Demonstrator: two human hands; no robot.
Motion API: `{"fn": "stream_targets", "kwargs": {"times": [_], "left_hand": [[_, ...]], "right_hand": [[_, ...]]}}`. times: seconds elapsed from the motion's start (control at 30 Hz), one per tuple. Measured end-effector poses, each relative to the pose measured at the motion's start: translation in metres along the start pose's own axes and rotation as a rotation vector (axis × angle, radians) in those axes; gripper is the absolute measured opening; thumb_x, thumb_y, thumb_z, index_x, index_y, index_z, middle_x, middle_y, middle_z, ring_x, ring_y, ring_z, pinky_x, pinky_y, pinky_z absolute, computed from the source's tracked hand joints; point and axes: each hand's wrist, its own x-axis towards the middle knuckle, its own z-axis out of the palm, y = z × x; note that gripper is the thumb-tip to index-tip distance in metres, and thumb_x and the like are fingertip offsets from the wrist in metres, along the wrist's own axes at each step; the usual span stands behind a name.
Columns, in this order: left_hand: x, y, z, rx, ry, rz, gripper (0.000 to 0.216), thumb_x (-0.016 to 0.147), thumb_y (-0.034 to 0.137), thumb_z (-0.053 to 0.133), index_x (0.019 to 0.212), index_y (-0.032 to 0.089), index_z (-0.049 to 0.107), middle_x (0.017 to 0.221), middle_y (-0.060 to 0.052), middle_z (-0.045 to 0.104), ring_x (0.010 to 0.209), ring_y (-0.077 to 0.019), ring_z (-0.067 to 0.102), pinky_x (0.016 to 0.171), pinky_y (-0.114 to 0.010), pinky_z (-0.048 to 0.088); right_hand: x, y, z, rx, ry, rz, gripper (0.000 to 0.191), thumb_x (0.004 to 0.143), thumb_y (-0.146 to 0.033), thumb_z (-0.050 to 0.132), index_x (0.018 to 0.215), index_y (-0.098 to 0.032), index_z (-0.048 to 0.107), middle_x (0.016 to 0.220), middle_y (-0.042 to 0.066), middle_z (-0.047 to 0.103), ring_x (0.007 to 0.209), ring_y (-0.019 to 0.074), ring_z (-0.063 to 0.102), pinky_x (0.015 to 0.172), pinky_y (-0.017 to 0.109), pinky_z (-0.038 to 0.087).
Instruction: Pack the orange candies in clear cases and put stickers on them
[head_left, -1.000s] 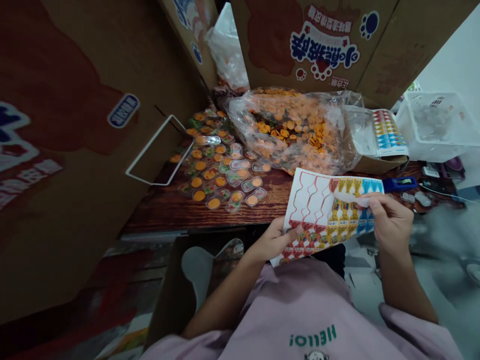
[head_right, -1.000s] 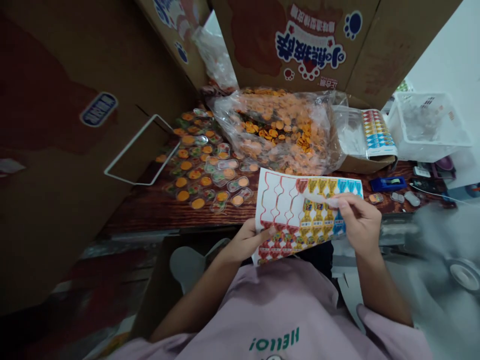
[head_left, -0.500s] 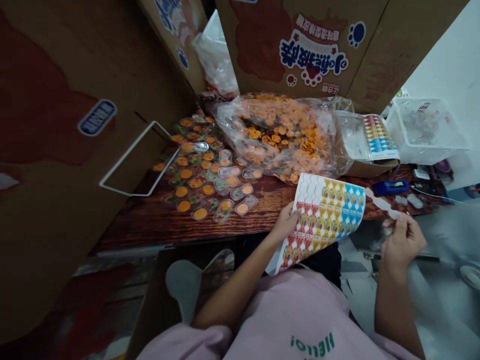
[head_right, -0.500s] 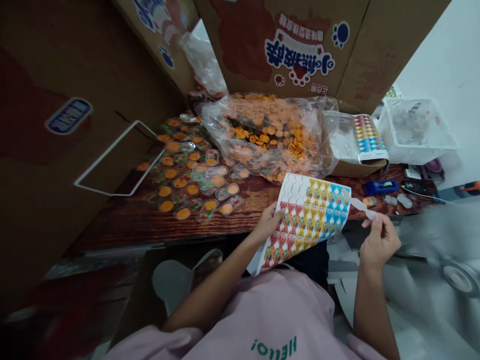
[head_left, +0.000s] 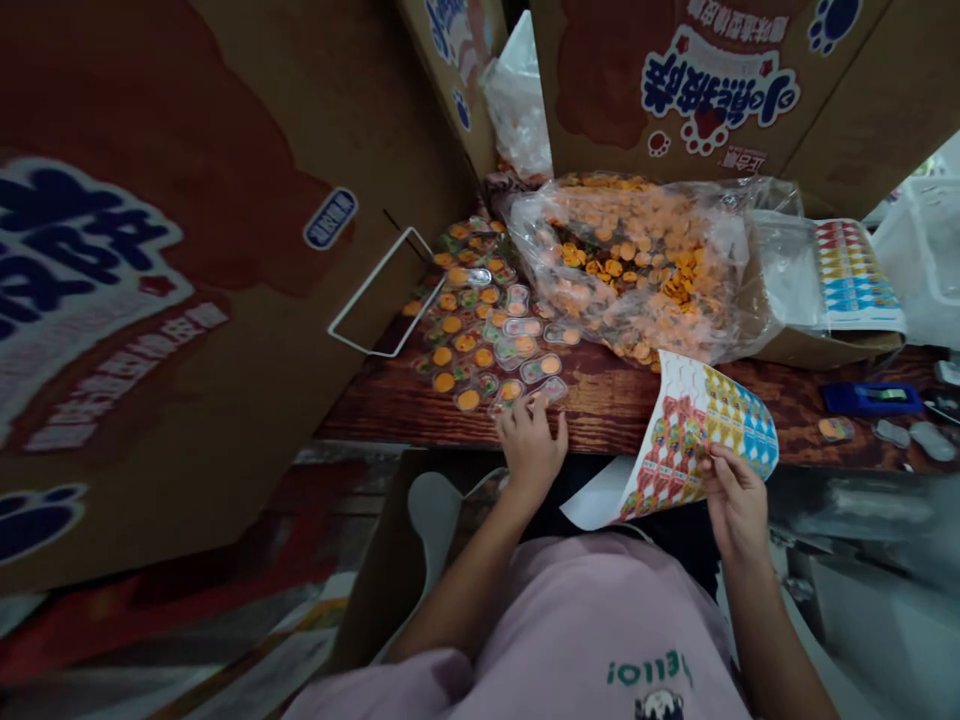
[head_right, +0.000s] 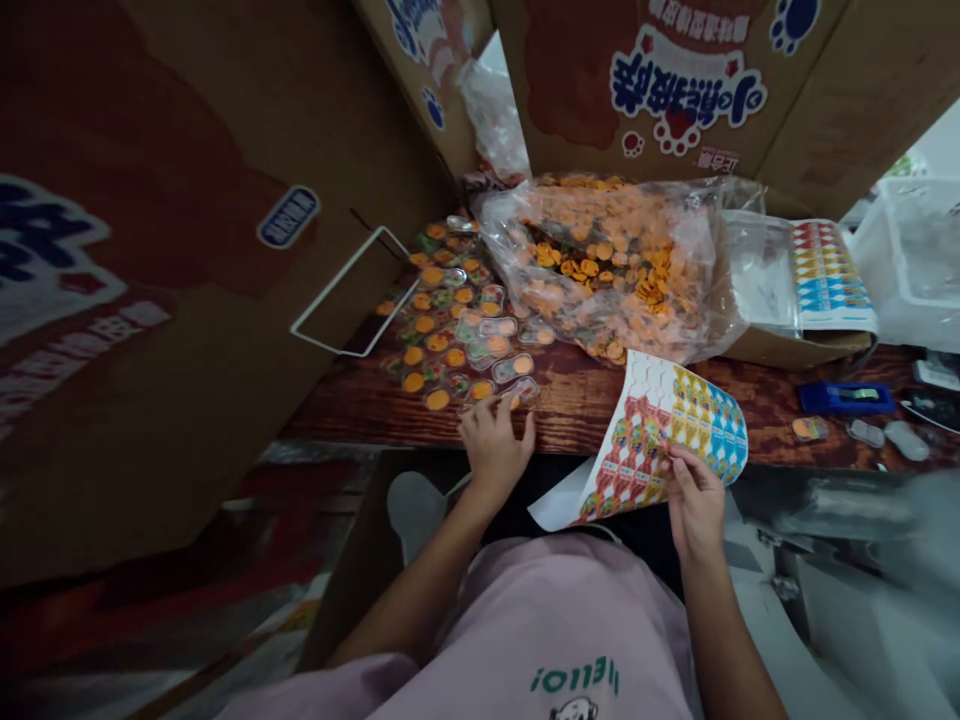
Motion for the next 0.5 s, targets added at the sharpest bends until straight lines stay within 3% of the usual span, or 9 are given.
{"fn": "stream_targets", "kwargs": {"times": [0.1,0.23,0.33,0.5], "left_hand": [[0.004,-0.019,-0.001,0.076,-0.057,0.028,0.047,0.1,0.04,0.055,0.137,0.011,0.06,0.151,-0.025,0.052,0.132,-0.0455,0.047,0.107,-0.059,0.037],[0.006,-0.025,0.004,0.037,-0.102,0.139,0.029,0.099,0.038,0.056,0.114,0.015,0.066,0.145,-0.021,0.059,0.133,-0.0436,0.048,0.109,-0.062,0.036],[0.007,-0.024,0.008,-0.07,-0.112,0.156,0.021,0.097,0.032,0.059,0.11,0.016,0.063,0.126,-0.02,0.067,0.126,-0.0394,0.055,0.108,-0.059,0.04],[0.008,-0.007,0.017,-0.54,-0.031,-0.01,0.057,0.085,0.026,0.071,0.137,0.016,0.051,0.126,-0.015,0.062,0.118,-0.0286,0.061,0.106,-0.046,0.05]], "right_hand": [[0.01,0.01,0.012,0.055,-0.078,0.026,0.02,0.075,-0.034,0.09,0.09,-0.023,0.082,0.107,0.005,0.077,0.095,0.0179,0.072,0.089,0.036,0.059],[0.026,0.018,0.033,0.106,-0.194,0.059,0.023,0.072,-0.034,0.09,0.093,-0.026,0.082,0.11,0.004,0.076,0.106,0.0207,0.069,0.1,0.04,0.055],[0.034,0.023,0.052,0.135,-0.229,0.087,0.018,0.074,-0.036,0.087,0.086,-0.024,0.081,0.1,0.004,0.075,0.097,0.0195,0.068,0.094,0.037,0.055],[0.036,0.027,0.077,0.195,-0.162,0.134,0.03,0.068,-0.03,0.094,0.092,-0.027,0.076,0.084,-0.004,0.067,0.075,0.0097,0.061,0.074,0.023,0.053]]}}
